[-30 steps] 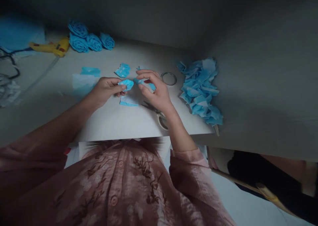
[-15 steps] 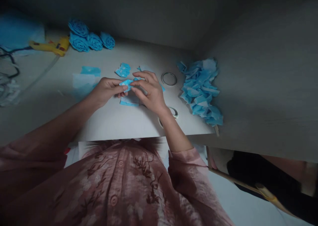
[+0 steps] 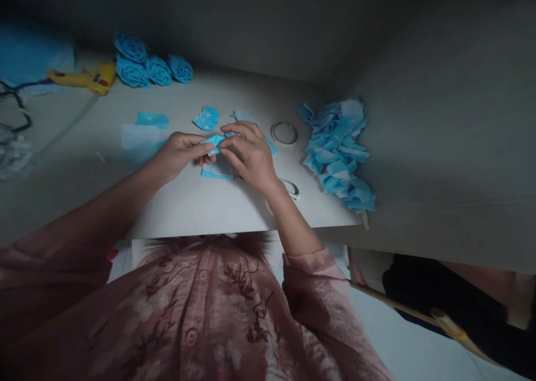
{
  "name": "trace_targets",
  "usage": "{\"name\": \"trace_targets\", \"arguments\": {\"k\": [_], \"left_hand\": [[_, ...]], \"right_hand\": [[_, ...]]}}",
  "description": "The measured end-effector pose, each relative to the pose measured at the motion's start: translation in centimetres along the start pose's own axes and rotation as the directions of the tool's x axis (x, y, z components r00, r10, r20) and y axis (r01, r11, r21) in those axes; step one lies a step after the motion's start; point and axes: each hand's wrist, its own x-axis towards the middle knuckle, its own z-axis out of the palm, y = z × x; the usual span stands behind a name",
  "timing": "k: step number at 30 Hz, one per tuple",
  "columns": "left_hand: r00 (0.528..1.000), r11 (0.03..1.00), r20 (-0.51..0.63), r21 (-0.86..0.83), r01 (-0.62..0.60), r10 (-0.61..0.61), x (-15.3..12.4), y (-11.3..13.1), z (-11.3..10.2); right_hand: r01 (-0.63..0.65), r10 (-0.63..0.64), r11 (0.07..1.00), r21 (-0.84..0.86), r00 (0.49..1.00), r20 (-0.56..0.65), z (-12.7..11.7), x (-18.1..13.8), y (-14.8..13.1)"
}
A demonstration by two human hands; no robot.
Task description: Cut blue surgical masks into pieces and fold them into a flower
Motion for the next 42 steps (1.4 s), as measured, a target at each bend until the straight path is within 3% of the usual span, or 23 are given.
{"name": "trace_targets", "arguments": {"k": [8, 17, 25, 33, 42], "left_hand": [[0.999, 1.000, -0.045, 0.009, -0.003, 0.004, -0.1, 0.4, 0.2], [0.998, 0.999, -0.054, 0.019, -0.043, 0.044, 0.2, -0.4, 0.3], [0.999, 0.997, -0.044, 0.074, -0.010, 0.013, 0.1, -0.6, 0.4], [0.989, 0.998, -0.147, 0.050, 0.025, -0.018, 0.3, -0.7, 0.3], [0.994, 1.000, -0.103, 0.015, 0.020, -0.019, 0.1, -0.8, 0.7]], "right_hand": [[-0.035, 0.032, 0.998, 0.061, 0.998, 0.055, 0.2, -0.1, -0.4], [-0.060, 0.062, 0.989, 0.137, 0.998, -0.013, 1.0, -0.2, -0.4], [-0.154, 0.160, 0.976, 0.156, 0.987, -0.026, 1.6, -0.4, -0.9], [-0.313, 0.343, 0.840, 0.443, 0.939, 0.013, 1.9, -0.8, 0.5], [-0.311, 0.313, 0.866, 0.392, 0.948, 0.060, 2.4, -0.8, -0.3]]}}
